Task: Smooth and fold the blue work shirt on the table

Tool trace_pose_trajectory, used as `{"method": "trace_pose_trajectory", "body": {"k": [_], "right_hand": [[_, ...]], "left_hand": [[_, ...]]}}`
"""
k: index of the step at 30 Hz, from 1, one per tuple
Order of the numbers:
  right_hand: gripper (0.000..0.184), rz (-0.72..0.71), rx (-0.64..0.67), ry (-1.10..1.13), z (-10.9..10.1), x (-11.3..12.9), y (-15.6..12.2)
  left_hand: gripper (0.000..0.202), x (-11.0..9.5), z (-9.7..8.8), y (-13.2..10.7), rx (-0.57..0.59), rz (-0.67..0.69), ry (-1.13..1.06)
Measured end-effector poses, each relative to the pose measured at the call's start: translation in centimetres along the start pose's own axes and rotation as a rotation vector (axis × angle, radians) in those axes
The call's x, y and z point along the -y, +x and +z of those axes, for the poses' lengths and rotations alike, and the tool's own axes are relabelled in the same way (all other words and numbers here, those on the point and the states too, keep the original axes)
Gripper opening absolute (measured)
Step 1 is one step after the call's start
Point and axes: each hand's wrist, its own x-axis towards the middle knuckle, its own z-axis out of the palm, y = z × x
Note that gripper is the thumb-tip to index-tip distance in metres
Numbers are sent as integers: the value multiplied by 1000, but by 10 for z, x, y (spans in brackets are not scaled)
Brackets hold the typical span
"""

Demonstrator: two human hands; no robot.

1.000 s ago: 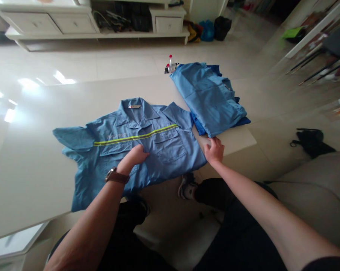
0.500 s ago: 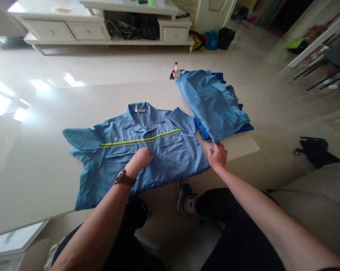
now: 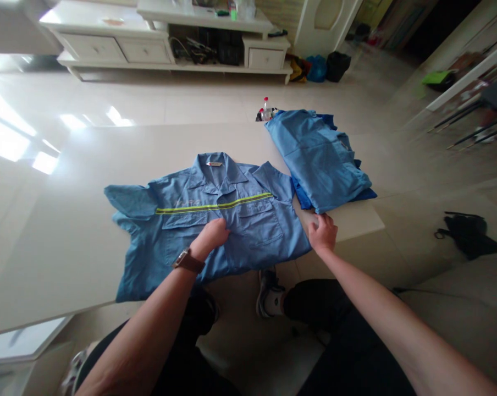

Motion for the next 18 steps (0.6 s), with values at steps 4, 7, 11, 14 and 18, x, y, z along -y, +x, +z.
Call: {"method": "trace_pose_trajectory", "body": {"k": [4,7,11,14,18], "right_hand": [[40,-8,-5,-6,0,-1,1],[40,-8,-8,-8,1,-1,1],[40,0,-4,-7,0,0,1],[41,1,0,-6,0,0,0],[41,-2,3,-7,1,-1,0]], "left_hand": [[19,-4,2,-5,-5,23,92],[18,-3,2,-5,-14,70,118],[19,3,4,-1,-13,76,118],[18,5,4,3,-4,66,107],[14,4,5,6,42,52,82]]}}
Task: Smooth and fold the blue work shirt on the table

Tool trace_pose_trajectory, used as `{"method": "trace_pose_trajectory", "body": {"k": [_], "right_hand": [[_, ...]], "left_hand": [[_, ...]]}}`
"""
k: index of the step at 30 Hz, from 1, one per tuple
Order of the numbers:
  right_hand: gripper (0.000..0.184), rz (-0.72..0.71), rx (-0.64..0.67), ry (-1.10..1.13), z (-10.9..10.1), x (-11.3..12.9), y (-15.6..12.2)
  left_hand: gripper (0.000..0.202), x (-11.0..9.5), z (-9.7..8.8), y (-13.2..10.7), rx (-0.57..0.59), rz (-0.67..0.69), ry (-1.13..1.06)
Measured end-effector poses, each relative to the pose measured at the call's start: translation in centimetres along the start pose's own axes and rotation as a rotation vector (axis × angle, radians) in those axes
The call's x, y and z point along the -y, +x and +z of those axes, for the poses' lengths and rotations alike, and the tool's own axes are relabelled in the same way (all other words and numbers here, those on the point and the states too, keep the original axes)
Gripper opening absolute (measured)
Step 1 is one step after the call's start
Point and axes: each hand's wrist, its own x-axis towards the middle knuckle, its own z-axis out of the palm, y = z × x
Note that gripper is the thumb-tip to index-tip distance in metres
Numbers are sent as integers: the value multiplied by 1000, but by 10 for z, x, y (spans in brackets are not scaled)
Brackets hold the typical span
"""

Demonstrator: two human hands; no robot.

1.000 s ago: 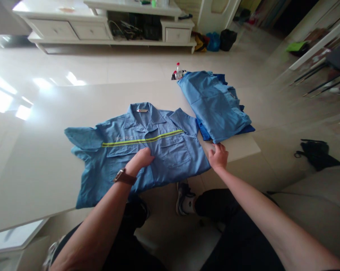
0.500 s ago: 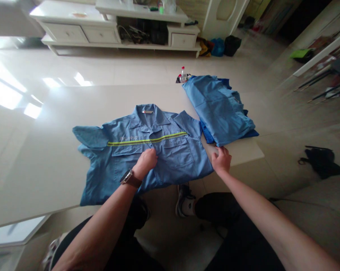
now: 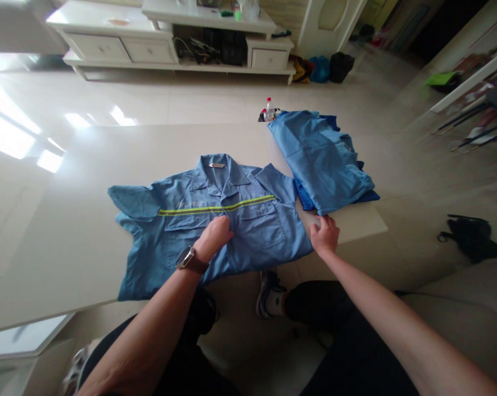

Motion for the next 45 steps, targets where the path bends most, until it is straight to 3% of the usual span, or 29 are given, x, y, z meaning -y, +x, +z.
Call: {"method": "trace_pose_trajectory", "body": {"k": [3,13,29,36,45], "right_hand": [[41,0,2,0,0,-1,0],[40,-4,4,-7,0,-1,1],[41,-2,-3,3,1,-2,1],[41,-11,-2,3,1,-3,2],[39,-13,-7,7,2,-3,1]], "left_hand": [[14,0,2,1,38,6,-20],[19,6,10,0,4,35,-51],[16,-3,-4,-12,51,35,42],[11,6,-10,-4,143,-52,-166],[43,14,-2,25,-228,-333,-651]]}}
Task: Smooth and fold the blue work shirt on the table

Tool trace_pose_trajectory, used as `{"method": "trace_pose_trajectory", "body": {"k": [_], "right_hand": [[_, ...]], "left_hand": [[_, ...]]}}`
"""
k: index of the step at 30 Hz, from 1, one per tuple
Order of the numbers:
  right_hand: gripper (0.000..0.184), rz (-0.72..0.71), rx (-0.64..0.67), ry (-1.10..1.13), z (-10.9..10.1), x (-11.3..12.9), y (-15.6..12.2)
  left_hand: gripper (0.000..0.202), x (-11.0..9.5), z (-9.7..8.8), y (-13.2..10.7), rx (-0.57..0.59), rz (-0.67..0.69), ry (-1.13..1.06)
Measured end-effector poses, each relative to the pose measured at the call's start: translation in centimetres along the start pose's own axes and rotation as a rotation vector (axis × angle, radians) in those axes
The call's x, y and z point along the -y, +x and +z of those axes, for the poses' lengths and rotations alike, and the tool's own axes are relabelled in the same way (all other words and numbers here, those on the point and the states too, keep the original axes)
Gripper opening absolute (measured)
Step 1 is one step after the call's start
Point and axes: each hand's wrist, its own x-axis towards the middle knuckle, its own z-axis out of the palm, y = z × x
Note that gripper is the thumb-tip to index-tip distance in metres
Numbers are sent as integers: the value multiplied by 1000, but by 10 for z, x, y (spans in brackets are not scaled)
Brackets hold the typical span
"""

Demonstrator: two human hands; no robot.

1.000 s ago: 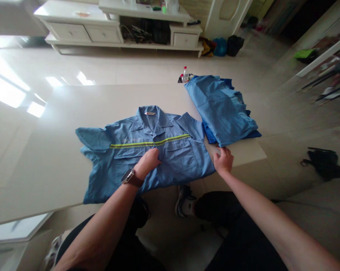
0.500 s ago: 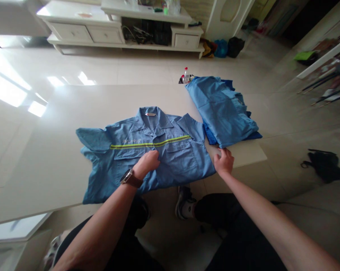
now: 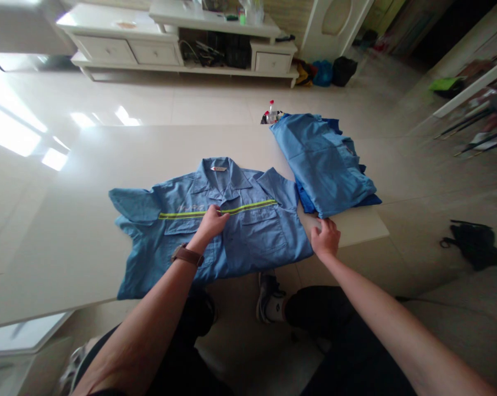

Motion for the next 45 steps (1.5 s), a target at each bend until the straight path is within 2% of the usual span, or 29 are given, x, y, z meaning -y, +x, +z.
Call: {"method": "trace_pose_trajectory", "body": {"k": [3,8,14,18,22,35,39,45], "right_hand": [[38,-3,2,-2,-1,1,0],[39,2,-1,16,-1,3,-2],[39,16,0,34,0,4,-4],[39,22,14,29,-1,6,-4],[38,28,13,26,-2,7,-4],[39,14,-6,11,0,2,-2],[38,10,-15,14,0,2,-2],[38,10,-13,16,0,3,-2]], "left_hand": [[49,-2,3,5,-41,4,-42],[42,-3,2,10,-67,-7,-36],[16,-2,-4,10,-20,35,-8],[31,-8,-11,7,-8,82,120],[33,-13,-14,4,-1,84,148],[25,-3,-7,7,74,-21,-70],[26,-3,-7,8,75,13,16],[17,-5,-10,5,42,90,279]]}}
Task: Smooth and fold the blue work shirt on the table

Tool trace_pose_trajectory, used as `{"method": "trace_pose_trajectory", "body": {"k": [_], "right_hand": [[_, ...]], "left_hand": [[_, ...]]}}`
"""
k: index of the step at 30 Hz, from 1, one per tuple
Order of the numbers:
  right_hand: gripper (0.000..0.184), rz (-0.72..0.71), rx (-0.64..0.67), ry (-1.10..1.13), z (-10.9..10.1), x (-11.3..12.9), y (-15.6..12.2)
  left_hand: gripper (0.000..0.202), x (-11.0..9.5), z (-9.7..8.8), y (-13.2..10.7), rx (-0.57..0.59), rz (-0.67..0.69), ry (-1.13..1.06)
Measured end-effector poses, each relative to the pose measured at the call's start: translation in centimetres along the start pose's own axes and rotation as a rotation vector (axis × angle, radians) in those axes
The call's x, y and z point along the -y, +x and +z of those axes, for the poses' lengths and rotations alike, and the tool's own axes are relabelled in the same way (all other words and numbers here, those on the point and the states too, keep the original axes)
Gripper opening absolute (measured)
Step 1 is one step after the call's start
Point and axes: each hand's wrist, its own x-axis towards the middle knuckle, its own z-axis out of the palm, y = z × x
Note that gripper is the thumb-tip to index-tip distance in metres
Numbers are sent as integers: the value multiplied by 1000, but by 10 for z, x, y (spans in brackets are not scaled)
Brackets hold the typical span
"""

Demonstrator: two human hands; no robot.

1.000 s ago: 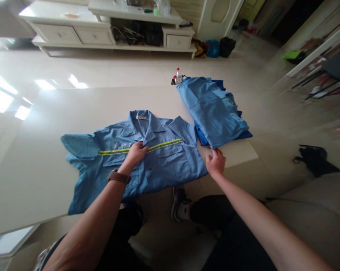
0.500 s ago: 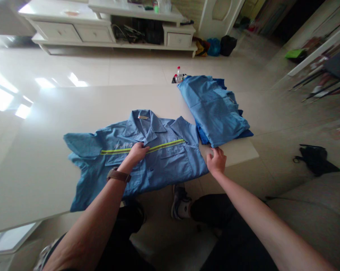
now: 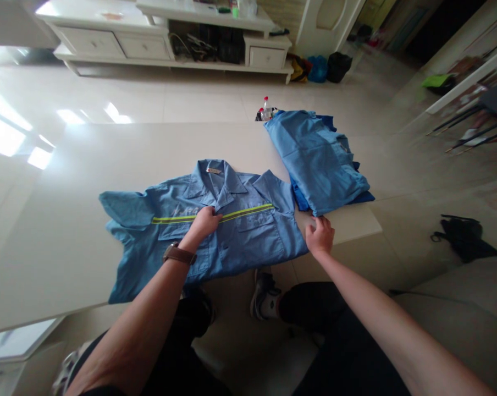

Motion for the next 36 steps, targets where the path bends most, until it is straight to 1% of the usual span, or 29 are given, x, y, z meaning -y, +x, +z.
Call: {"method": "trace_pose_trajectory", "body": {"k": [5,10,15,18,30,36], "right_hand": [[38,1,1,-1,1,-1,0],[38,-6,3,-15,2,-2,1],[38,-5,8,-15,1,-1,1],[38,-4,13,-12,0,-1,1],[37,6,5,8,1,-1,0],[38,3,5,-10,2,-2,0]], "left_hand": [[12,3,5,-4,-58,53,115],[13,4,10,-7,-123,80,151],[12,-5,4,-16,-158,121,212],[13,-9,1,-20,-174,121,237],[18,-17,1,-27,-173,103,269],[23,-18,3,-27,-150,85,298]]}}
